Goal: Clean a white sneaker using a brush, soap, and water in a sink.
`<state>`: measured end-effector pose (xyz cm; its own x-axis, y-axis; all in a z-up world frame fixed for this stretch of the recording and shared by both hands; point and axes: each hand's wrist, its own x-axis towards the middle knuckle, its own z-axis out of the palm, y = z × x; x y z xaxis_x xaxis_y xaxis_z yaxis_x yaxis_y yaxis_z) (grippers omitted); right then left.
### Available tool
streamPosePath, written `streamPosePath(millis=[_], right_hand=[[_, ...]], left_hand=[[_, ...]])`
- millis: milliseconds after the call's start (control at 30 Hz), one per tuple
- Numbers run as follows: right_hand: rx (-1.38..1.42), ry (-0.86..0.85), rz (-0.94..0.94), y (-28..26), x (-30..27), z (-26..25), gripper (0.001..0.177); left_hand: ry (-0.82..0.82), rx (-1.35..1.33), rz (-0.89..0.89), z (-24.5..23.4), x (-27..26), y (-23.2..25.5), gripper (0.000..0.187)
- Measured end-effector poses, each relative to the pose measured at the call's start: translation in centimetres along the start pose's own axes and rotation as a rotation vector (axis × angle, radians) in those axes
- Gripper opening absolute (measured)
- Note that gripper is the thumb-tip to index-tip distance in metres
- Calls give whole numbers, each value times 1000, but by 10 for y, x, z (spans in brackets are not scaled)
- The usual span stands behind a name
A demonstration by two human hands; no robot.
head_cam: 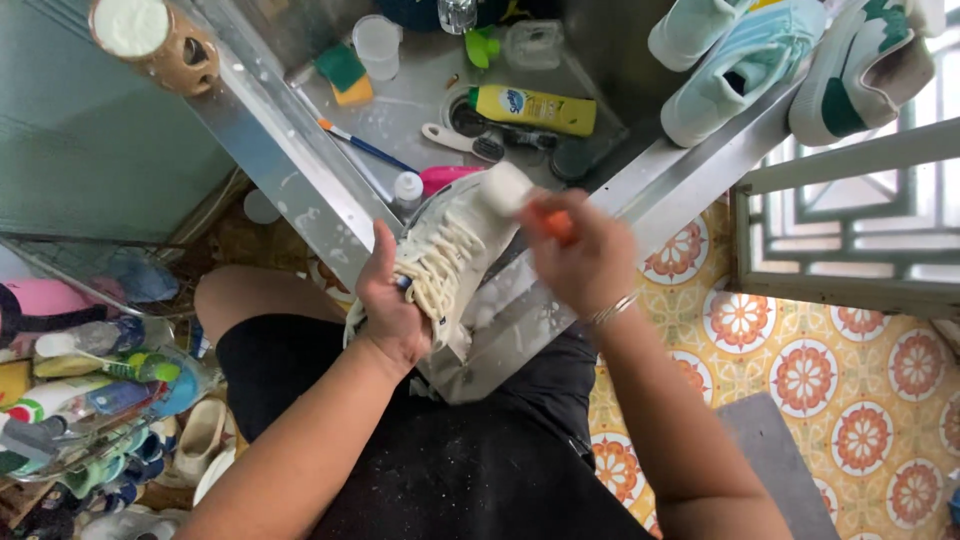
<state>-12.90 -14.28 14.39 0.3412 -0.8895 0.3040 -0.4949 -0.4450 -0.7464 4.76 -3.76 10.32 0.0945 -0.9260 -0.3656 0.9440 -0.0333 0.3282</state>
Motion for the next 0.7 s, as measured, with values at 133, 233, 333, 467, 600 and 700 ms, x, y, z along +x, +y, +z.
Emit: streamPosePath(millis=[133, 233, 333, 467, 600, 700], right_hand=[[-2, -162, -158, -28, -16, -2, 19], [-86, -70, 26, -1, -8, -7, 17], [-26, 43, -1, -16, -7, -10, 15], [-13, -142, -32, -13, -11, -13, 17], [-158, 89, -52, 9, 2, -18, 16], [41, -222, -13, -17, -27, -9, 16]], left_hand=[[-10, 2, -17, -3, -4, 0, 91], [-73, 23, -8, 1, -4, -5, 90], [-58, 67, -17, -6, -3, -13, 86], [-51, 61, 0, -13, -3, -10, 85], [-41, 72, -18, 7, -4, -6, 86], [-508, -348, 21, -126, 13, -39, 65]])
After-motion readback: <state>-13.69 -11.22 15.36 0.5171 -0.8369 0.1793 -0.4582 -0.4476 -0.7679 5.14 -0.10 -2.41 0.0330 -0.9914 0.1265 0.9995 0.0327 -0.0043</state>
